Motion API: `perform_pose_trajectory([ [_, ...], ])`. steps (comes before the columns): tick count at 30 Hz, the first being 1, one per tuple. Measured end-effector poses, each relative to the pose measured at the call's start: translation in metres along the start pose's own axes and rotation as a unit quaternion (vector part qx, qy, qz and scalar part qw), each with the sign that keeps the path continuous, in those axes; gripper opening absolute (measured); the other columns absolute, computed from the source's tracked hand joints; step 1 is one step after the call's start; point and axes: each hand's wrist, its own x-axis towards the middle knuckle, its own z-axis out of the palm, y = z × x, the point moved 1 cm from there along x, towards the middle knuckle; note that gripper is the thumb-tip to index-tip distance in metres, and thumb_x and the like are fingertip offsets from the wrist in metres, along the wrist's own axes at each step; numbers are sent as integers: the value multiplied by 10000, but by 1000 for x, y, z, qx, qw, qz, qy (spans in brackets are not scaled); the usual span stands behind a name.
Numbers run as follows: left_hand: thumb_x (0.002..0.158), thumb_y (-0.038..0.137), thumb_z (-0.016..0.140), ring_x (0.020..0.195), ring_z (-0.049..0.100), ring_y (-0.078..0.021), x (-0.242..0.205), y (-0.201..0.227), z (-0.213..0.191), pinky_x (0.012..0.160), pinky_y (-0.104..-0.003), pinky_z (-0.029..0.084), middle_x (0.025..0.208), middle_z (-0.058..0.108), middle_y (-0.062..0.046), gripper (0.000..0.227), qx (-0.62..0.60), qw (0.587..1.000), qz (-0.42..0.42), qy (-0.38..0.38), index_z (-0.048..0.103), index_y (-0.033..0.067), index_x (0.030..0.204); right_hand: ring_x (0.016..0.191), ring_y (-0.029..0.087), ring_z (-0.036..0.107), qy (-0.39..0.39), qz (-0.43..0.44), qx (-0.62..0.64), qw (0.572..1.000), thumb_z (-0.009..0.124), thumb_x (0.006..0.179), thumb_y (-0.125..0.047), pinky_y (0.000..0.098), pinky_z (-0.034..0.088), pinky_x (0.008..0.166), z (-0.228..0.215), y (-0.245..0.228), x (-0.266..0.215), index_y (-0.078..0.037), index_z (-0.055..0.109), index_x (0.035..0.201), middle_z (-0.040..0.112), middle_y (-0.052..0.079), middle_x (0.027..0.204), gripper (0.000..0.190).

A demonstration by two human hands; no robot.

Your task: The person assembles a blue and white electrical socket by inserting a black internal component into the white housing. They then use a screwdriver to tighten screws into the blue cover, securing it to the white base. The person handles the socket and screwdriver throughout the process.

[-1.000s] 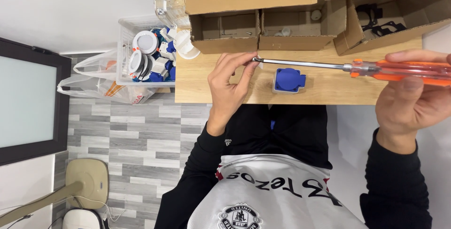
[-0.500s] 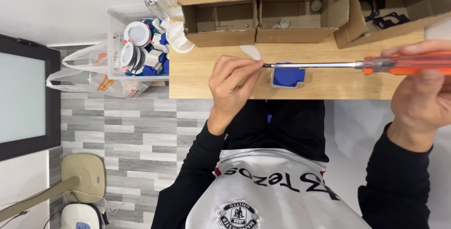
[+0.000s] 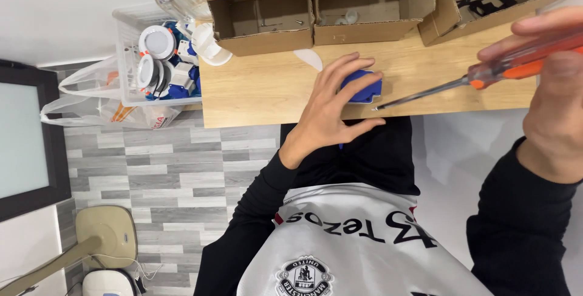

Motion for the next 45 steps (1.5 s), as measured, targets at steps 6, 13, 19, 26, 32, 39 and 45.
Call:
perform_pose_trajectory([
  [6, 1025, 175, 677, 1599, 524, -378, -3, 2, -1, 1363, -563, 459, 1680, 518, -75, 549, -43, 997, -24, -53, 548, 135, 1557, 1076, 459, 782, -13, -24, -46, 999, 331, 1347, -379, 455, 623, 945, 4, -23, 5, 287, 546, 1521, 719, 408, 1273, 721],
  [13, 1076, 259, 567, 1586, 593, -353, -1, -9, -8, 1242, -501, 441, 1747, 487, -103, 496, -122, 983, -54, -123, 525, 195, 1565, 1080, 462, 781, -25, -24, -24, 999, 382, 1322, -313, 454, 641, 963, 6, -24, 12, 308, 548, 1515, 703, 412, 1268, 671],
  [19, 1071, 262, 684, 1546, 576, -300, 0, -17, -6, 1258, -474, 397, 1639, 581, -64, 468, -176, 971, -77, -143, 563, 233, 1522, 1002, 471, 767, -45, -23, 25, 998, 426, 1263, -169, 479, 673, 942, 13, -30, 20, 321, 514, 1480, 669, 435, 1227, 543],
  [26, 1105, 342, 677, 1493, 617, -332, 3, -11, -11, 1268, -517, 465, 1608, 583, -87, 437, -158, 977, -63, -132, 561, 206, 1504, 1228, 569, 761, -118, -114, 100, 981, 465, 1219, 72, 643, 756, 1101, 6, -8, 19, -292, 206, 1848, 515, 477, 1619, 771],
  [32, 954, 158, 742, 1478, 638, -349, 5, -7, -12, 1269, -510, 468, 1616, 583, -99, 584, -143, 979, -49, -133, 539, 193, 1500, 1213, 405, 824, -179, -121, 29, 976, 640, 1200, 213, 575, 725, 1300, 1, -41, 28, -328, 156, 1875, 609, 396, 1578, 991],
  [39, 959, 127, 766, 1475, 647, -353, 5, -8, -12, 1285, -526, 472, 1613, 601, -88, 583, -151, 979, -50, -130, 553, 202, 1497, 1171, 407, 785, -90, -123, -61, 986, 1086, 1132, 134, 467, 649, 1079, 2, -11, 29, 7, 337, 1707, 675, 342, 1349, 953],
  [45, 962, 139, 761, 1480, 643, -351, 5, -9, -12, 1290, -518, 470, 1615, 595, -92, 598, -146, 979, -48, -130, 544, 202, 1515, 904, 322, 697, -63, -245, -50, 966, 1250, 999, -65, 428, 549, 837, 8, 16, 45, 100, 397, 1604, 626, 271, 1048, 1059],
])
